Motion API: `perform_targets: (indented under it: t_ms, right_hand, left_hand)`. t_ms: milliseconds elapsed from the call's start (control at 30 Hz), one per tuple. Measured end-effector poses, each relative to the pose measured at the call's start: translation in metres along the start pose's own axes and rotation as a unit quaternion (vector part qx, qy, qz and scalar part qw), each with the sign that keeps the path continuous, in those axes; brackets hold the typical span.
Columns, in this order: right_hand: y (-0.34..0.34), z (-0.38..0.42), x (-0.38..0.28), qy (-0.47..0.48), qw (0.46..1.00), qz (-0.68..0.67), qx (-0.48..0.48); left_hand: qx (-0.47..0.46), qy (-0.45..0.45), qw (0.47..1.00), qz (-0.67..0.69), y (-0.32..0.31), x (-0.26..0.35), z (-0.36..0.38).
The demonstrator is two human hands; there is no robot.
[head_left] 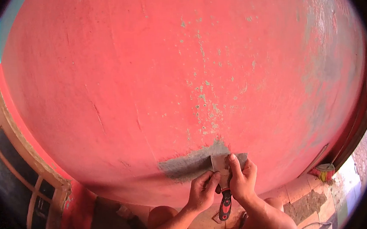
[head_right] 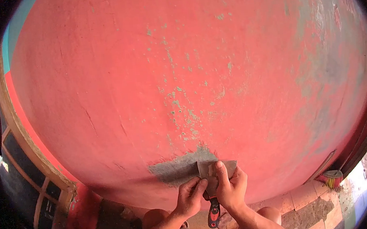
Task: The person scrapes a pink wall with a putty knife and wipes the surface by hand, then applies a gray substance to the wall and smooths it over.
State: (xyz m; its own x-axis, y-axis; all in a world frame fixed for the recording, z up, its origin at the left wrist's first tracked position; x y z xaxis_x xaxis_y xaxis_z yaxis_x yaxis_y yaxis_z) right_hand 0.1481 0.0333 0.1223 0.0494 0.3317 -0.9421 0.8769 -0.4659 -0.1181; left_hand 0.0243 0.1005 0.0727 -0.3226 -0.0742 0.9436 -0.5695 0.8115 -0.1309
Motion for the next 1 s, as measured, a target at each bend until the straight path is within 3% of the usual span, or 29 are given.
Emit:
perform_targets:
  t_ms: [233, 333, 433, 700, 833, 1000]
  right_hand:
    - [-0.003, 0.002, 0.000, -0.042, 0.998, -0.041, -0.011]
    - [-0.001, -0.001, 0.005, -0.012, 1.000, -0.022, -0.014]
    - [-0.007, 0.001, -0.007, -0.058, 0.996, -0.052, -0.046]
    - [0.000, 0.000, 0.002, -0.019, 1.000, -0.011, -0.001]
    - [-0.001, -0.003, -0.003, -0.018, 1.000, -0.022, 0.006]
    - [-0.001, 0.000, 0.003, -0.045, 0.999, -0.006, 0.001]
  left_hand:
    - [-0.005, 0.012, 1.000, -0.019, 0.002, -0.001, 0.002]
    - [0.004, 0.008, 1.000, 0.008, 0.003, 0.002, 0.001]
    - [0.012, 0.007, 0.999, 0.044, 0.012, 0.006, -0.008]
    - [0.035, -0.024, 0.999, -0.018, 0.010, 0.040, -0.017]
    - [0.037, -0.056, 0.995, -0.073, 0.020, 0.027, -0.018]
    - [0.045, -0.026, 0.998, -0.028, 0.012, 0.019, -0.014]
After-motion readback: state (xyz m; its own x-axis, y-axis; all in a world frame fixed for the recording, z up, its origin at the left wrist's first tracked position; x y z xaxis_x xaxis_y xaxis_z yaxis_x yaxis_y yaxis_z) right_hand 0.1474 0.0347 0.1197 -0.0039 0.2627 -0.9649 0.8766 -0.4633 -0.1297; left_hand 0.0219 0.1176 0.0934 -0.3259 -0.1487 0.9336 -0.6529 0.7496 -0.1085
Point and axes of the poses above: each hand's wrist, its own z-axis away from the middle knuckle, its own y-axis out of the back of the hand, x = y × z, the point moved 10 cm from there along -z, towards the middle knuckle, and after that the axes turned 15 degrees about -x, right-handed, at the moved point
